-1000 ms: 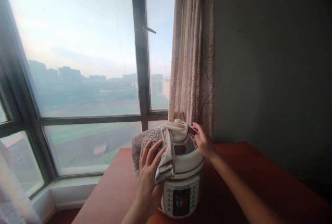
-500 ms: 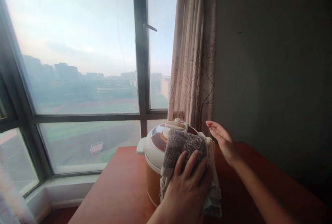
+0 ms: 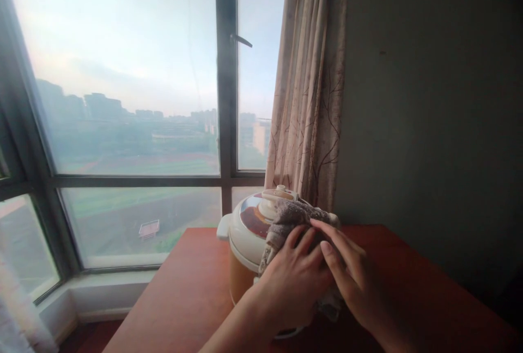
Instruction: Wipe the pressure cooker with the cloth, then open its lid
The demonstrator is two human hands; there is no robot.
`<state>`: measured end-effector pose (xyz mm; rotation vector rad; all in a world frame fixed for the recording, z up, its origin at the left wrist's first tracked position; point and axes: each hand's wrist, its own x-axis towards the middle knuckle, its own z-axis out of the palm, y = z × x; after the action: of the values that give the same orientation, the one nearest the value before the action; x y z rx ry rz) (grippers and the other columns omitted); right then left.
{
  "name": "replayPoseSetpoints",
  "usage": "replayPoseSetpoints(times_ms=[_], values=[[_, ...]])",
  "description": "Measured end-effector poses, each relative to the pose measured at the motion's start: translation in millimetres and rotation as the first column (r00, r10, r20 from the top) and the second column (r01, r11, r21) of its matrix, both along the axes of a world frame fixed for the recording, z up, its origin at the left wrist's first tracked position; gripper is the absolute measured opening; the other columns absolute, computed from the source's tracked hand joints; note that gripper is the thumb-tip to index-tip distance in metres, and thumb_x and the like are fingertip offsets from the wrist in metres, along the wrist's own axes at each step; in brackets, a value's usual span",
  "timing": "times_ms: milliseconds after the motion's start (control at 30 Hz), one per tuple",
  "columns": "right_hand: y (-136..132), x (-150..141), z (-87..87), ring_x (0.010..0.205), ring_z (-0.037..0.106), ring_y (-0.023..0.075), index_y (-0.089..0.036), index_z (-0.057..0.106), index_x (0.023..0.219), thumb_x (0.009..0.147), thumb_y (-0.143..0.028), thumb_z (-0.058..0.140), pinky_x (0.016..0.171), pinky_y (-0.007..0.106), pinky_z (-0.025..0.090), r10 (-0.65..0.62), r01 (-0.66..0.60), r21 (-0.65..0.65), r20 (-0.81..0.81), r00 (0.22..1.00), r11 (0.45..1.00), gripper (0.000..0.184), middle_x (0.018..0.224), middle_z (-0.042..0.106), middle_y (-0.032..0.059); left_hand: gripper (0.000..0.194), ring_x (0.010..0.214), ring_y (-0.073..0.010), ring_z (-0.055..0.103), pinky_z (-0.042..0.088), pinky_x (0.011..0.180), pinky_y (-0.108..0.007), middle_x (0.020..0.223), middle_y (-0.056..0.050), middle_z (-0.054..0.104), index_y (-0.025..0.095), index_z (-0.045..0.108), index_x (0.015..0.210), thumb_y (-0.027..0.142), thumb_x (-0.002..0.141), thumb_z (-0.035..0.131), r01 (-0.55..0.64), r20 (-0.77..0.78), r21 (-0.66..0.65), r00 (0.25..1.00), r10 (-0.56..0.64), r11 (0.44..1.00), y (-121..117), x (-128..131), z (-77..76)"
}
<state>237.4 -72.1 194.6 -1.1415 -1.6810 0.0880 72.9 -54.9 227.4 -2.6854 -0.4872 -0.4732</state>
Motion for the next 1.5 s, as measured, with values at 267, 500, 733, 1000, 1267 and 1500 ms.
replayPoseSetpoints(times_ms=[267, 500, 733, 1000, 1267, 1500], values=[[-12, -37, -26.4, 0.15, 0.026, 0.0338, -0.024, 0.027, 0.156, 0.099, -0.037, 0.046, 0.115, 0.059, 0.038, -0.114, 0.104, 0.059, 0.217, 0.969, 0.993, 0.061, 0.166, 0.02, 0.0117, 0.034, 0.12, -0.0243, 0.061, 0.041, 0.11, -0.042, 0.115, -0.004, 0.075, 0.028, 0.072, 0.114, 0.016, 0.087, 0.057, 0.259, 0.44, -0.328, 0.893, -0.096, 0.909, 4, -77, 8.6], [-8, -82, -71.6, 0.149, 0.012, 0.0514, -0.016, 0.02, 0.159, 0.087, -0.04, 0.064, 0.104, 0.078, 0.033, -0.397, 0.296, 0.319, 0.322, 0.86, 0.9, 0.088, 0.166, 0.015, 0.0197, 0.045, 0.133, -0.0361, 0.051, 0.034, 0.112, -0.05, 0.133, -0.011, 0.066, 0.023, 0.072, 0.116, 0.05, 0.079, 0.072, 0.281, 0.786, -0.618, 0.222, 0.577, 0.734, 93, -126, -36.6], [2, -68, -129.5, 0.148, 0.018, 0.0476, -0.017, 0.017, 0.159, 0.094, -0.042, 0.052, 0.106, 0.074, 0.034, -0.385, 0.329, 0.326, 0.125, 0.915, 0.887, 0.078, 0.166, 0.013, 0.0191, 0.047, 0.122, -0.0299, 0.058, 0.043, 0.099, -0.037, 0.129, -0.01, 0.066, 0.021, 0.068, 0.113, 0.045, 0.074, 0.077, 0.551, 0.697, -0.537, -0.135, 0.704, 0.638, 125, -112, -76.9], [54, -18, -46.3, 0.145, 0.033, 0.0317, -0.02, 0.048, 0.144, 0.094, -0.038, 0.049, 0.12, 0.056, 0.026, -0.244, 0.239, 0.178, 0.007, 0.97, 0.955, 0.053, 0.153, 0.044, 0.0124, 0.059, 0.082, -0.0238, 0.068, 0.049, 0.067, -0.03, 0.091, -0.003, 0.074, 0.019, 0.06, 0.123, 0.039, 0.07, 0.075, 0.828, 0.607, -0.306, -0.211, 0.766, 0.47, 129, -104, -98.7], [150, 39, 19.5, 0.114, 0.06, 0.0316, -0.019, 0.074, 0.102, 0.072, -0.028, 0.066, 0.107, 0.044, 0.039, 0.004, -0.067, -0.436, -0.144, 0.99, 0.897, 0.032, 0.114, 0.073, 0.0103, 0.049, 0.084, -0.0227, 0.069, 0.052, 0.076, -0.034, 0.097, -0.004, 0.074, 0.021, 0.062, 0.121, 0.038, 0.076, 0.071, 0.838, 0.616, -0.263, -0.235, 0.752, 0.478, 130, -100, -103.1], [161, 73, -0.1, 0.064, 0.068, 0.0256, -0.014, 0.073, 0.077, 0.083, -0.052, 0.051, 0.066, 0.038, 0.056, 0.083, -0.404, -0.628, -0.476, 0.876, 0.665, 0.044, 0.068, 0.074, 0.0108, 0.054, 0.087, -0.0249, 0.069, 0.053, 0.078, -0.035, 0.093, -0.003, 0.074, 0.021, 0.061, 0.124, 0.04, 0.075, 0.071, 0.82, 0.607, -0.274, -0.257, 0.751, 0.502, 127, -98, -102.7]])
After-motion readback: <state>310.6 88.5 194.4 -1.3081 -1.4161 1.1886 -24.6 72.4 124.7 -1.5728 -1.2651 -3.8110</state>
